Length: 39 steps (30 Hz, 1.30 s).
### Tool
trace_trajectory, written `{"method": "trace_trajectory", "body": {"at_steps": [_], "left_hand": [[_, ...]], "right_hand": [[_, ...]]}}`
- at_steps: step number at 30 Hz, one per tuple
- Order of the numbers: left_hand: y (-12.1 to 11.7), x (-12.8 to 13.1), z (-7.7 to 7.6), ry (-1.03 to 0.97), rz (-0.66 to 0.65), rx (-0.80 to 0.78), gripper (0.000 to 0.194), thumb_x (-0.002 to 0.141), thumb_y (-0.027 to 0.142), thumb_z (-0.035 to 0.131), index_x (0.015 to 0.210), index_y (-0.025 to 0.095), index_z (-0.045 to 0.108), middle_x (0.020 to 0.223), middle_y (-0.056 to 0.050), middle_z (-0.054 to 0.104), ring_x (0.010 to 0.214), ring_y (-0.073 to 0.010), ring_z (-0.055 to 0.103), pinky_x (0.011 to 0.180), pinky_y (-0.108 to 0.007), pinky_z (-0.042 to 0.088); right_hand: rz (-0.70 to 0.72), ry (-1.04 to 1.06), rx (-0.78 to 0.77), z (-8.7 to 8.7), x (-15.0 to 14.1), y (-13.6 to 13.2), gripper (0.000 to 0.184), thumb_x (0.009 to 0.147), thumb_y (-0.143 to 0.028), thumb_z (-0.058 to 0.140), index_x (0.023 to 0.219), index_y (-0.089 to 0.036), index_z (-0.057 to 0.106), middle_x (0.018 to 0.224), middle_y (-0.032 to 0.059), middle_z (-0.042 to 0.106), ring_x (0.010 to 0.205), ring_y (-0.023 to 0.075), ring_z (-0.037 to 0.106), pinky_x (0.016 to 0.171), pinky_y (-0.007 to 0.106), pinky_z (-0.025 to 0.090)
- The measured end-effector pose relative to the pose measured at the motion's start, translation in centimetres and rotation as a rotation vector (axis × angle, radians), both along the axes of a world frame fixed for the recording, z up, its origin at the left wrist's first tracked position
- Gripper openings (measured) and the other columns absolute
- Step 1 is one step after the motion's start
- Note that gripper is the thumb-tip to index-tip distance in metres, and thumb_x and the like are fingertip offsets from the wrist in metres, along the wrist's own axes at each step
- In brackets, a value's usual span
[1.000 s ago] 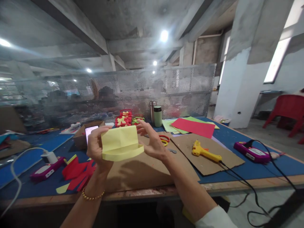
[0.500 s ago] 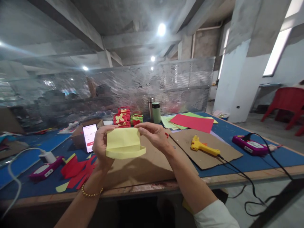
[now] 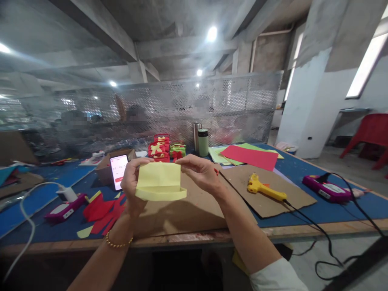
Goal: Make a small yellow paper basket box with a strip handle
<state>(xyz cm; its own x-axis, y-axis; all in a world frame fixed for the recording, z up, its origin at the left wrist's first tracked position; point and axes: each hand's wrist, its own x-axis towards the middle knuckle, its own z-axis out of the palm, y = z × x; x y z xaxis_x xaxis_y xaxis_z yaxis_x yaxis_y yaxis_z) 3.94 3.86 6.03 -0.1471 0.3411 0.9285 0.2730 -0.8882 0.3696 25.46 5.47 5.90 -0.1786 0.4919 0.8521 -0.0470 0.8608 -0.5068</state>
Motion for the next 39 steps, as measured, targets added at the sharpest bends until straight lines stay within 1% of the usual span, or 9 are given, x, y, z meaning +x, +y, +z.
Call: {"method": "trace_trajectory", "body": {"at_steps": [9, 15, 18, 23, 26, 30, 34, 36, 39], "left_hand": [[0.0, 0.1, 0.0, -0.094, -0.014, -0.149, 0.016, 0.086, 0.03, 0.069, 0.099, 0.021, 0.07, 0.097, -0.004, 0.074, 0.085, -0.0187, 0.07, 0.074, -0.029, 0.056], [0.1, 0.0, 0.0, -0.142, -0.13, -0.189, 0.033, 0.09, 0.034, 0.07, 0.12, 0.022, 0.063, 0.092, -0.004, 0.075, 0.076, -0.0172, 0.072, 0.063, -0.026, 0.055], [0.4, -0.2, -0.3, -0.146, -0.135, -0.212, 0.035, 0.09, 0.037, 0.07, 0.122, 0.022, 0.063, 0.093, -0.004, 0.076, 0.077, -0.0179, 0.073, 0.066, -0.027, 0.056], [0.7, -1.2, -0.8, -0.062, -0.118, -0.262, 0.037, 0.089, 0.037, 0.072, 0.122, 0.023, 0.066, 0.105, -0.007, 0.076, 0.09, -0.0193, 0.073, 0.076, -0.03, 0.058], [0.9, -2.1, -0.5, 0.032, -0.171, -0.275, 0.036, 0.086, 0.034, 0.076, 0.119, 0.022, 0.069, 0.114, -0.008, 0.075, 0.097, -0.02, 0.073, 0.079, -0.029, 0.059], [0.8, -3.6, 0.4, 0.156, -0.445, -0.337, 0.059, 0.073, 0.028, 0.09, 0.128, 0.021, 0.067, 0.125, -0.012, 0.072, 0.108, -0.022, 0.072, 0.091, -0.031, 0.059], [-0.1, -5.1, 1.0, 0.198, -0.73, -0.585, 0.073, 0.079, 0.032, 0.087, 0.146, 0.028, 0.059, 0.138, -0.012, 0.067, 0.11, -0.0236, 0.071, 0.094, -0.036, 0.06], [-0.5, -5.4, 1.1, 0.163, -0.763, -0.651, 0.071, 0.081, 0.036, 0.084, 0.147, 0.029, 0.06, 0.141, -0.012, 0.066, 0.112, -0.0242, 0.07, 0.098, -0.038, 0.059], [-1.0, -5.4, 1.2, 0.104, -0.635, -0.672, 0.052, 0.085, 0.042, 0.08, 0.133, 0.023, 0.07, 0.131, -0.011, 0.071, 0.108, -0.0223, 0.07, 0.096, -0.035, 0.058]], "right_hand": [[-0.002, -0.008, -0.008, -0.1, -0.1, -0.1, 0.021, 0.093, -0.04, 0.076, 0.097, -0.021, 0.082, 0.088, 0.0052, 0.079, 0.074, 0.0153, 0.072, 0.066, 0.028, 0.062], [-0.015, -0.009, 0.03, -0.1, -0.3, -0.2, 0.02, 0.095, -0.038, 0.073, 0.094, -0.02, 0.081, 0.081, 0.0045, 0.077, 0.07, 0.0152, 0.071, 0.063, 0.028, 0.06], [-0.094, -0.041, 0.106, -0.2, -0.5, -0.3, 0.018, 0.098, -0.034, 0.069, 0.093, -0.02, 0.08, 0.084, 0.0049, 0.078, 0.069, 0.0143, 0.07, 0.063, 0.027, 0.059], [-0.203, -0.069, 0.273, 0.0, -0.8, -0.4, 0.015, 0.099, -0.021, 0.063, 0.093, -0.021, 0.077, 0.086, 0.0043, 0.077, 0.071, 0.0132, 0.07, 0.067, 0.026, 0.058], [-0.226, -0.068, 0.29, 0.1, -0.7, -0.5, 0.014, 0.097, -0.017, 0.064, 0.091, -0.021, 0.075, 0.084, 0.0036, 0.077, 0.073, 0.0131, 0.07, 0.066, 0.024, 0.057], [-0.229, -0.048, 0.141, 0.0, -0.2, -0.2, 0.013, 0.095, -0.02, 0.064, 0.089, -0.02, 0.075, 0.079, 0.0022, 0.075, 0.067, 0.0123, 0.069, 0.061, 0.022, 0.055], [-0.155, -0.006, -0.102, -0.5, 0.4, 0.7, 0.018, 0.089, -0.038, 0.072, 0.087, -0.021, 0.077, 0.073, 0.0018, 0.074, 0.063, 0.0138, 0.067, 0.057, 0.023, 0.054], [-0.106, 0.02, -0.221, -0.8, 0.5, 1.2, 0.026, 0.084, -0.047, 0.077, 0.085, -0.021, 0.077, 0.072, 0.0023, 0.075, 0.06, 0.0137, 0.065, 0.053, 0.024, 0.052], [-0.052, 0.055, -0.36, -1.1, 0.4, 1.6, 0.039, 0.076, -0.059, 0.082, 0.082, -0.021, 0.077, 0.069, 0.0024, 0.074, 0.055, 0.0127, 0.06, 0.049, 0.024, 0.047]]}}
